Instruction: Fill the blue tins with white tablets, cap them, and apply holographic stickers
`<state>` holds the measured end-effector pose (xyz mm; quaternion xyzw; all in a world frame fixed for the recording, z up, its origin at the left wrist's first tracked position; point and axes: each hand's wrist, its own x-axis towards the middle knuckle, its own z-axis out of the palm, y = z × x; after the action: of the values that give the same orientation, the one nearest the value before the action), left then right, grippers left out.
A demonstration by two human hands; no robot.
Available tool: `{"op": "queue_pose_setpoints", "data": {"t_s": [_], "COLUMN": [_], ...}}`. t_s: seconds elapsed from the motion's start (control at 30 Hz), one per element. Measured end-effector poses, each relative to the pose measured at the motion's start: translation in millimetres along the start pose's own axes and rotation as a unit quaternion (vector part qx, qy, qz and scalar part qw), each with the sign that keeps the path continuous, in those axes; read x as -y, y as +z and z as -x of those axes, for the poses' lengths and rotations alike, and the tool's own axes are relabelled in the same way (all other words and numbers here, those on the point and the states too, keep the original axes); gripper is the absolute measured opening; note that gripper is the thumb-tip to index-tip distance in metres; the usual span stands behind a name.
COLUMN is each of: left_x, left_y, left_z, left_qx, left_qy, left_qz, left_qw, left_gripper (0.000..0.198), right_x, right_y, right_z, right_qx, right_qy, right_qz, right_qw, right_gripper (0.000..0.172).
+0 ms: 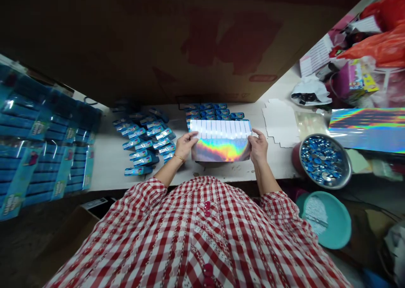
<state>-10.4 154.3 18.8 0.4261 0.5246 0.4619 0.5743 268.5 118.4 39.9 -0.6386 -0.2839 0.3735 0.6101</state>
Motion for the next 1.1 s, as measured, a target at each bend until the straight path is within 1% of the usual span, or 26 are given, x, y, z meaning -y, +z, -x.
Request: {"op": "queue_pose_setpoints", "data": {"t_s": [0.03,0.07,0.13,0.17,0.23,0.27,0.33,0.4,0.47,0.5,0.53,0.57,0.63,0.67,0.7,0.73,0.77,0.8,0.83,0.87,0.93,1.0,1.1], "left_x": [-4.7,-9.7,-20.0,-25.0,-33.6,-37.0,-42.1,-46.6,-52.7,-56.9,-61.9,-67.6,-80.0,-86.0,-91.6,-96.6,-101.0,-104.8,-108.2,-111.1,-115.7,-117.8,-113.9], "left_y": [-1.8,-3.1,-4.5,-4.8,-5.4,-5.8,-7.0,-7.6,-6.4,-4.9,-2.6,0.4,7.7,11.4,14.9,17.6,19.3,19.7,19.0,17.1,11.2,4.6,-0.3], "left_z": [0.0,0.0,0.0,0.2,0.4,0.6,1.2,3.0,6.4,8.8,11.6,14.7,21.5,24.9,28.1,31.2,33.9,36.1,38.0,39.3,40.4,39.1,32.3], "left_qx": [0.002,0.007,0.028,0.039,0.053,0.052,0.041,0.025,0.005,-0.008,-0.022,-0.033,-0.029,-0.009,0.019,0.049,0.077,0.101,0.118,0.129,0.129,0.098,0.035], "left_qy": [0.009,0.020,0.050,0.071,0.112,0.129,0.157,0.185,0.227,0.253,0.278,0.301,0.338,0.353,0.365,0.373,0.377,0.372,0.360,0.340,0.290,0.247,0.205], "left_qz": [-0.025,-0.050,-0.099,-0.125,-0.184,-0.212,-0.258,-0.292,-0.315,-0.326,-0.339,-0.353,-0.375,-0.378,-0.372,-0.360,-0.342,-0.322,-0.303,-0.285,-0.257,-0.237,-0.207], "left_qw": [1.000,0.999,0.993,0.989,0.975,0.967,0.952,0.938,0.922,0.911,0.898,0.885,0.863,0.856,0.853,0.854,0.857,0.865,0.875,0.887,0.913,0.934,0.956], "left_gripper": [0.040,0.038,0.043,0.047,0.052,0.050,0.039,0.026,0.016,0.012,0.010,0.009,0.011,0.011,0.012,0.012,0.012,0.012,0.012,0.011,0.011,0.011,0.011], "right_x": [1.8,4.2,10.8,14.6,21.9,25.0,29.9,34.3,41.6,47.2,54.0,62.0,78.4,85.4,90.8,94.4,96.2,96.7,96.5,96.3,98.3,104.9,118.9], "right_y": [0.4,1.0,1.8,1.6,-0.5,-2.5,-8.1,-15.1,-21.6,-23.4,-23.4,-20.8,-6.8,4.3,16.9,29.8,41.6,50.8,56.6,58.6,52.0,35.7,5.6], "right_z": [1.3,2.0,1.6,0.8,-0.7,-1.1,-1.2,-0.7,0.8,2.6,5.7,10.2,23.3,30.9,38.2,44.4,48.8,50.9,50.7,48.3,38.3,24.2,1.4], "right_qx": [-0.007,-0.018,-0.031,-0.028,0.012,0.041,0.094,0.119,0.137,0.140,0.135,0.122,0.102,0.115,0.168,0.238,0.298,0.343,0.372,0.385,0.388,0.386,0.390], "right_qy": [-0.015,-0.028,-0.039,-0.033,-0.004,0.012,0.028,0.011,-0.035,-0.072,-0.120,-0.176,-0.294,-0.343,-0.378,-0.398,-0.401,-0.392,-0.378,-0.362,-0.336,-0.310,-0.253], "right_qz": [0.007,0.008,-0.005,-0.011,-0.013,-0.006,0.019,0.064,0.143,0.199,0.263,0.329,0.439,0.472,0.488,0.492,0.489,0.483,0.476,0.470,0.456,0.441,0.434], "right_qw": [1.000,0.999,0.999,0.999,1.000,0.999,0.995,0.991,0.980,0.967,0.948,0.920,0.843,0.804,0.769,0.737,0.715,0.704,0.701,0.707,0.727,0.748,0.772], "right_gripper": [0.041,0.038,0.032,0.032,0.039,0.045,0.054,0.053,0.047,0.043,0.040,0.040,0.041,0.043,0.044,0.041,0.034,0.028,0.023,0.021,0.017,0.013,0.010]}}
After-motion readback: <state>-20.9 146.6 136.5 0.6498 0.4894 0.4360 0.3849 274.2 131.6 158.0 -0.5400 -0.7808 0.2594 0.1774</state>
